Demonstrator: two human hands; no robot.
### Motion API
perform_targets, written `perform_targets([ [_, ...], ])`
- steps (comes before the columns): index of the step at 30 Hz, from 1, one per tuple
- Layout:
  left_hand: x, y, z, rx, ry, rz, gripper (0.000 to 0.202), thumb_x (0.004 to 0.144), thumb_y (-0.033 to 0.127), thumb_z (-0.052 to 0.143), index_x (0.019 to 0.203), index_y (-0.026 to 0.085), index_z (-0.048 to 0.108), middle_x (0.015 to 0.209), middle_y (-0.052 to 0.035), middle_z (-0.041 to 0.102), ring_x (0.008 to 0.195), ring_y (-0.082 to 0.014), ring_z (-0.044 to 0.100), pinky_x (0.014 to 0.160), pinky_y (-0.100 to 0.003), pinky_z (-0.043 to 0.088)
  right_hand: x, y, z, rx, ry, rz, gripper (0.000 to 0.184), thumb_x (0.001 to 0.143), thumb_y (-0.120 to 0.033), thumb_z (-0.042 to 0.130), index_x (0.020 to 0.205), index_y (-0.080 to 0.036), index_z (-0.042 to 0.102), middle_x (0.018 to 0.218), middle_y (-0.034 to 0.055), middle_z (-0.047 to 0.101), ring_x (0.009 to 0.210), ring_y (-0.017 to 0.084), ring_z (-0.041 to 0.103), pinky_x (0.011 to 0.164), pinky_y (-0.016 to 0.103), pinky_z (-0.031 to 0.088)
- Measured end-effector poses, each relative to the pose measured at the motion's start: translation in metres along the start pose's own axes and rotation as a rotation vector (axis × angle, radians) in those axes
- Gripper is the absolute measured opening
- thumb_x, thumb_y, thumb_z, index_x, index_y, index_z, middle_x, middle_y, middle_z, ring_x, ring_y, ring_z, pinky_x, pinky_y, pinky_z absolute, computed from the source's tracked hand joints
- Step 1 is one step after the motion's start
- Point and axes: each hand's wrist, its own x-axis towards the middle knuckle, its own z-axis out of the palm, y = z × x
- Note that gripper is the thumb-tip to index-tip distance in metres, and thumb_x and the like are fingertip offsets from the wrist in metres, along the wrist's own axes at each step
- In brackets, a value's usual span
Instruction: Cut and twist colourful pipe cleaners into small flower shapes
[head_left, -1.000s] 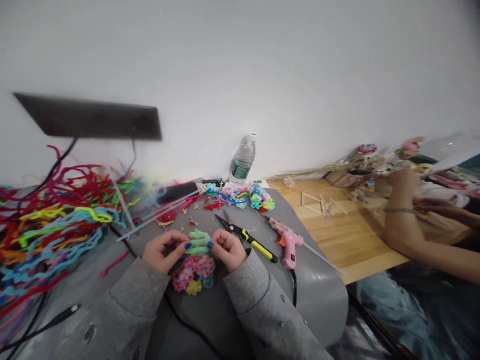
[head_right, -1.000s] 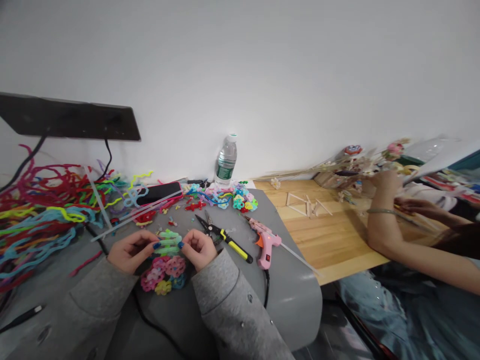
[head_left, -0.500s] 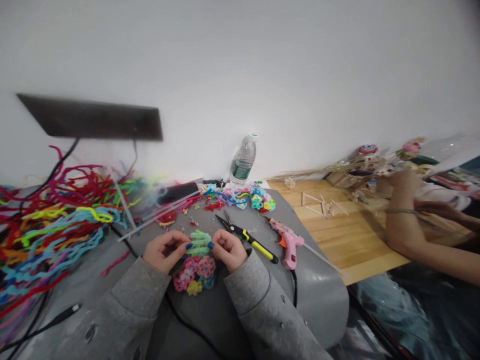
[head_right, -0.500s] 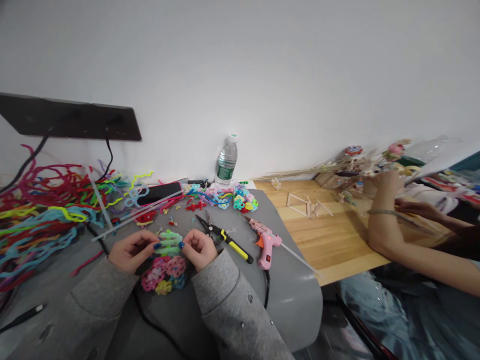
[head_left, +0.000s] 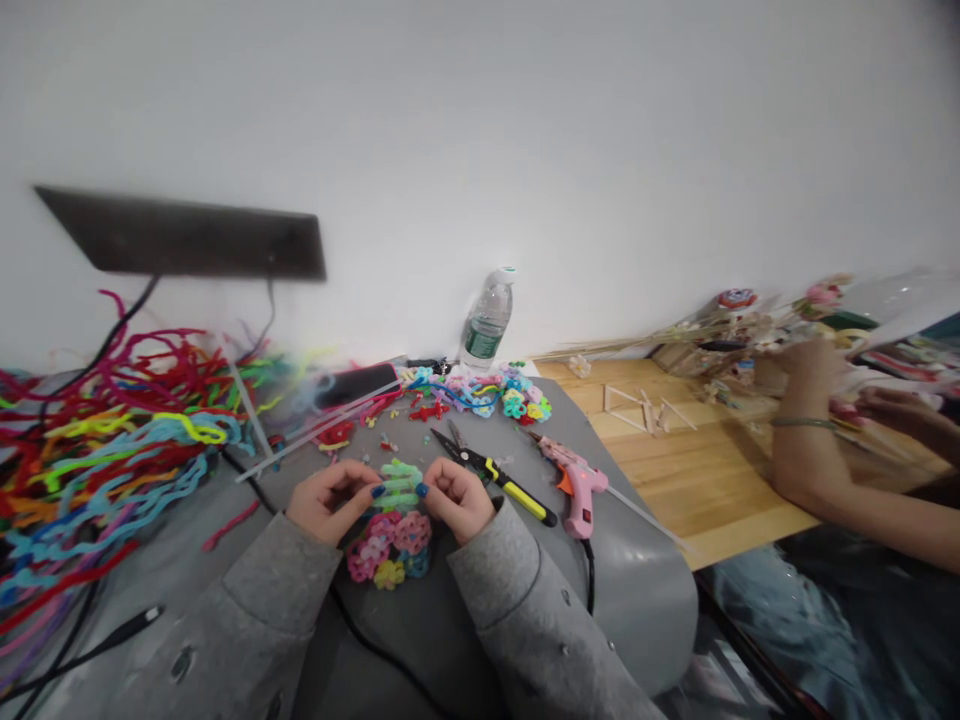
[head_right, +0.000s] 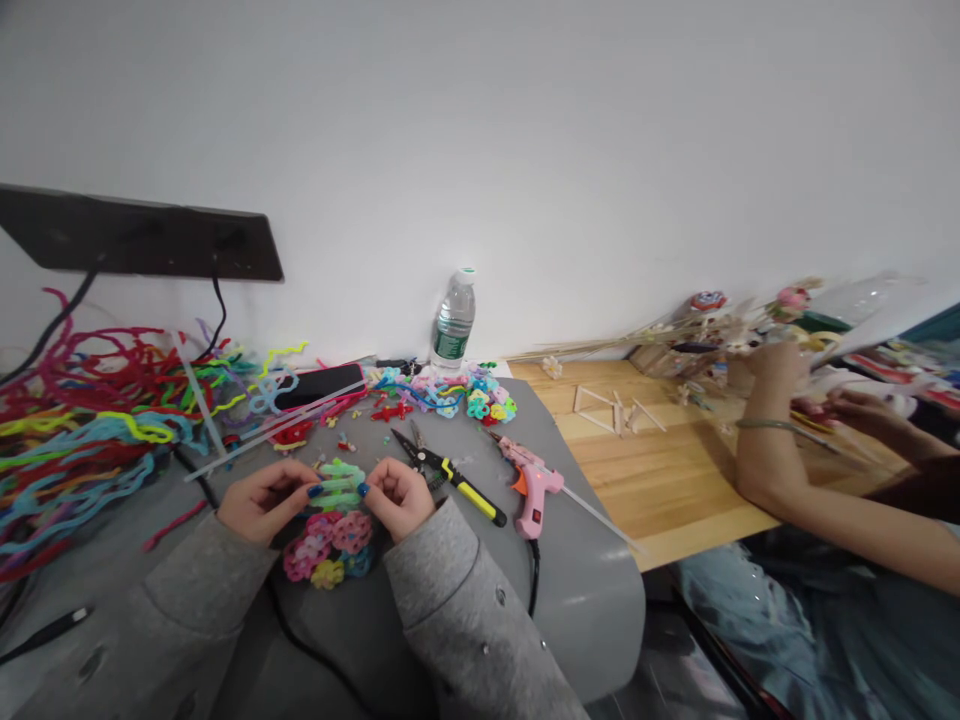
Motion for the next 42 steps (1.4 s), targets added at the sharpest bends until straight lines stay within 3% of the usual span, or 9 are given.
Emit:
perform_targets([
  [42, -0.0012, 0.0001, 0.0005, -0.060, -0.008, -0.027, 0.012, 0.068, 0.027, 0.064, 0.068, 0.015, 0.067, 0.060, -0.0006, 0.065, 0.055, -0.0113, 0.057, 0.055, -0.021, 0.044, 0.0006, 0.0023, -0.0039, -0.014, -0.038, 0.005, 0.041, 0.073, -0.053, 0.064, 0.067, -0.018, 0.045, 0.049, -0.0081, 0.038, 0.043, 0.005, 0.027, 0.042, 0.020, 0.019],
])
